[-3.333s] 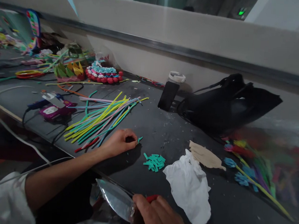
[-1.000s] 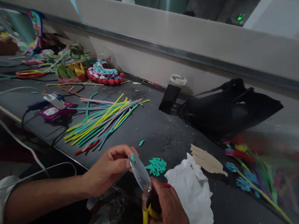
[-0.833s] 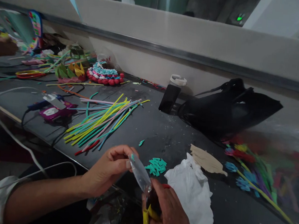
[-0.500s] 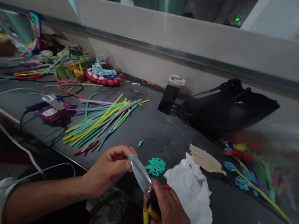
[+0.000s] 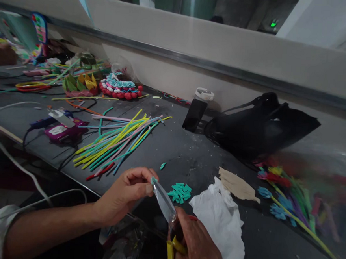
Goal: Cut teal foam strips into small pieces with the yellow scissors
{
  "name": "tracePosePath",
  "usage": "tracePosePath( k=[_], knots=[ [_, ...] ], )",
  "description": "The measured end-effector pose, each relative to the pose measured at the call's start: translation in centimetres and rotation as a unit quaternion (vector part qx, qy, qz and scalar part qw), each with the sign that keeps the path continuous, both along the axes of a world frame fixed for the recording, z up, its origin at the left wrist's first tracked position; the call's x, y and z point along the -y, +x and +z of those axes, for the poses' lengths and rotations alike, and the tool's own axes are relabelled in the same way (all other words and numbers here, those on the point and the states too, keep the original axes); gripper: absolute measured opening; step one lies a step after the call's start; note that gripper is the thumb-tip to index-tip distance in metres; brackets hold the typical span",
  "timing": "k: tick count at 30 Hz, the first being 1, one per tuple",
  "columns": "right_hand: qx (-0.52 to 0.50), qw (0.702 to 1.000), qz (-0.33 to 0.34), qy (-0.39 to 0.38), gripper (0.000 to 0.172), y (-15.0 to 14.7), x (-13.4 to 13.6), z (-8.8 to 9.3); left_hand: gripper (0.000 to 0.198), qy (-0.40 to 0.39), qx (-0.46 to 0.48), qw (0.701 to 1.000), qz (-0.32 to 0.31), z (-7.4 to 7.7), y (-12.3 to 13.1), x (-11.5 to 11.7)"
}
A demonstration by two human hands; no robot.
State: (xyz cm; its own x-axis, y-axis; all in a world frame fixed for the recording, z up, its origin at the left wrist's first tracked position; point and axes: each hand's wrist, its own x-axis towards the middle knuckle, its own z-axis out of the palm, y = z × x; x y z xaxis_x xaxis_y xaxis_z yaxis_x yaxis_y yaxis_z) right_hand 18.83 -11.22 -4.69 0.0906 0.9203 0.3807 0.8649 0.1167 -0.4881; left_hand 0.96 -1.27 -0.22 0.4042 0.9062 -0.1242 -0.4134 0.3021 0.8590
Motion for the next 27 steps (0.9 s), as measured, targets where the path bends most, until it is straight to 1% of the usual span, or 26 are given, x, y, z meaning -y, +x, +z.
tracePosePath(
  k=[3, 6, 9, 11, 13, 16, 19, 23, 27],
  knots=[
    [-0.028, 1.000, -0.001, 0.001, 0.026, -0.3, -0.1, 0.0, 0.010, 0.000, 0.019, 1.000, -0.002, -0.1, 0.0, -0.1],
    [-0.093, 0.996, -0.014, -0.005, 0.030, -0.5, -0.1, 0.1, 0.009, -0.002, 0.018, 1.000, -0.004, -0.4, 0.1, -0.3],
    [-0.172, 0.984, -0.030, -0.046, 0.035, -0.7, 0.0, 0.8, 0.011, 0.001, 0.003, 1.000, -0.018, -0.8, 0.2, -0.3],
    [-0.231, 0.968, -0.029, -0.093, 0.035, -0.8, 0.0, 1.5, 0.012, 0.023, -0.011, 0.999, -0.041, -1.2, 0.3, -0.1],
    [-0.296, 0.947, -0.022, -0.125, 0.037, -0.8, 0.1, 2.2, 0.011, 0.072, -0.025, 0.995, -0.066, -1.7, 0.5, 0.2],
    [-0.370, 0.918, -0.017, -0.139, 0.042, -0.9, 0.2, 2.9, 0.008, 0.149, -0.050, 0.982, -0.105, -2.5, 0.7, 0.8],
    [-0.425, 0.892, -0.027, -0.152, 0.045, -0.8, 0.2, 3.1, 0.007, 0.199, -0.077, 0.967, -0.138, -3.2, 0.8, 1.3],
    [-0.467, 0.866, -0.023, -0.179, 0.046, -0.9, 0.1, 3.2, 0.008, 0.235, -0.094, 0.954, -0.161, -3.7, 0.9, 1.5],
    [-0.517, 0.836, -0.024, -0.182, 0.045, -1.0, -0.1, 3.3, 0.009, 0.236, -0.097, 0.951, -0.172, -3.9, 1.0, 1.3]
  ],
)
